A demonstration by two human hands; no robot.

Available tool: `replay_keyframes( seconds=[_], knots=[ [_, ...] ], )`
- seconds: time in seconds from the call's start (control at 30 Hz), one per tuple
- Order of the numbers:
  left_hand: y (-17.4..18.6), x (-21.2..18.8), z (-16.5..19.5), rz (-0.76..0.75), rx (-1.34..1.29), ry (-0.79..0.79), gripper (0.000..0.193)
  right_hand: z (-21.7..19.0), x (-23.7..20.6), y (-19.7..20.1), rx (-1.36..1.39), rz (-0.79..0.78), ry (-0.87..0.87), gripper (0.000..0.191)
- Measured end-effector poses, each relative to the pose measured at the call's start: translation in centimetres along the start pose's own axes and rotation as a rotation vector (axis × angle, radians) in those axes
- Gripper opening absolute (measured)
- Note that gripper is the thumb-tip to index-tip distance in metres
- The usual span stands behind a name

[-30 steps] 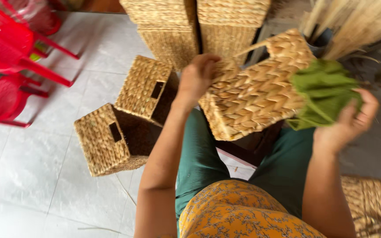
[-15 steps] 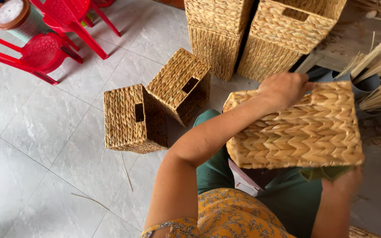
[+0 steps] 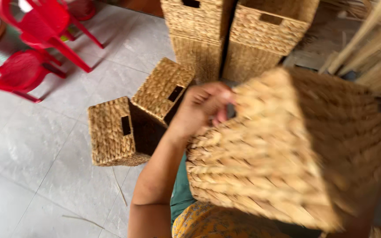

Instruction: The person sits with a woven water-hyacinth basket on their lap and wipes its interior and exterior with a green cloth, turning the basket to reach different sides, then holds it up at the end. Other finished baskets and raw stalks are visible around the workspace.

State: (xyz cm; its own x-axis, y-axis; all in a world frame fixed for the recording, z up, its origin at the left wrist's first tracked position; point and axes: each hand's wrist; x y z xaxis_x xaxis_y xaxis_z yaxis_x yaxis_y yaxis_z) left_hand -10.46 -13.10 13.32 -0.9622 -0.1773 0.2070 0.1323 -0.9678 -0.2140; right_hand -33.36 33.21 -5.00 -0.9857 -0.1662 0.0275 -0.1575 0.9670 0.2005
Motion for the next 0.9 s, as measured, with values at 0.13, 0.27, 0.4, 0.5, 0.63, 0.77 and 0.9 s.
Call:
replay_keyframes(
  seconds=[0.13,0.27,0.4,0.5,0.63,0.77,0.9],
  knots=[
    [2.6,1.9,-7.3,0.251,-0.117,-0.038,0.032,-0.2,0.3,2.1,0.528,0.013,-0.01,0.028],
    [3.2,3.3,-13.8,0.318,-0.217,-0.053,0.03,1.7,-4.5,3.9,0.656,0.098,-0.033,0.028],
    [1.4,2.9,-15.6,0.27,-0.361,-0.018,0.037,2.4,-7.8,3.6,0.433,0.289,-0.11,0.031],
    [1.4,2.7,-13.8,0.246,-0.456,0.031,0.05,2.4,-8.7,2.7,0.424,0.285,-0.187,0.035],
    [1.8,2.6,-11.1,-0.018,0.012,-0.062,0.052,2.5,-8.1,2.2,0.367,0.297,-0.184,0.037],
    [0.8,3.3,-10.8,0.005,0.298,-0.01,0.044,1.8,-7.8,2.0,0.52,0.376,-0.006,0.025],
    [0.3,4.1,-11.2,0.043,0.269,0.004,0.041,-2.2,-8.6,-0.8,0.565,0.402,0.45,0.016]
  ],
)
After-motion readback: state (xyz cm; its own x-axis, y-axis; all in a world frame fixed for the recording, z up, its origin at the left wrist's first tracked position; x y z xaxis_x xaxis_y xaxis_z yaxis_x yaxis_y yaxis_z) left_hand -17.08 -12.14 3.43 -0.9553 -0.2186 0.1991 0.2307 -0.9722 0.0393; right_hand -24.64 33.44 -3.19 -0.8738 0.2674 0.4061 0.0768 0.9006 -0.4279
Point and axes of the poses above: each hand's wrist, its own x-axis towards the middle knuckle, its own y-axis out of the back of the hand, z = x × y, and after that the axes turned 5 degrees about -z, right-handed
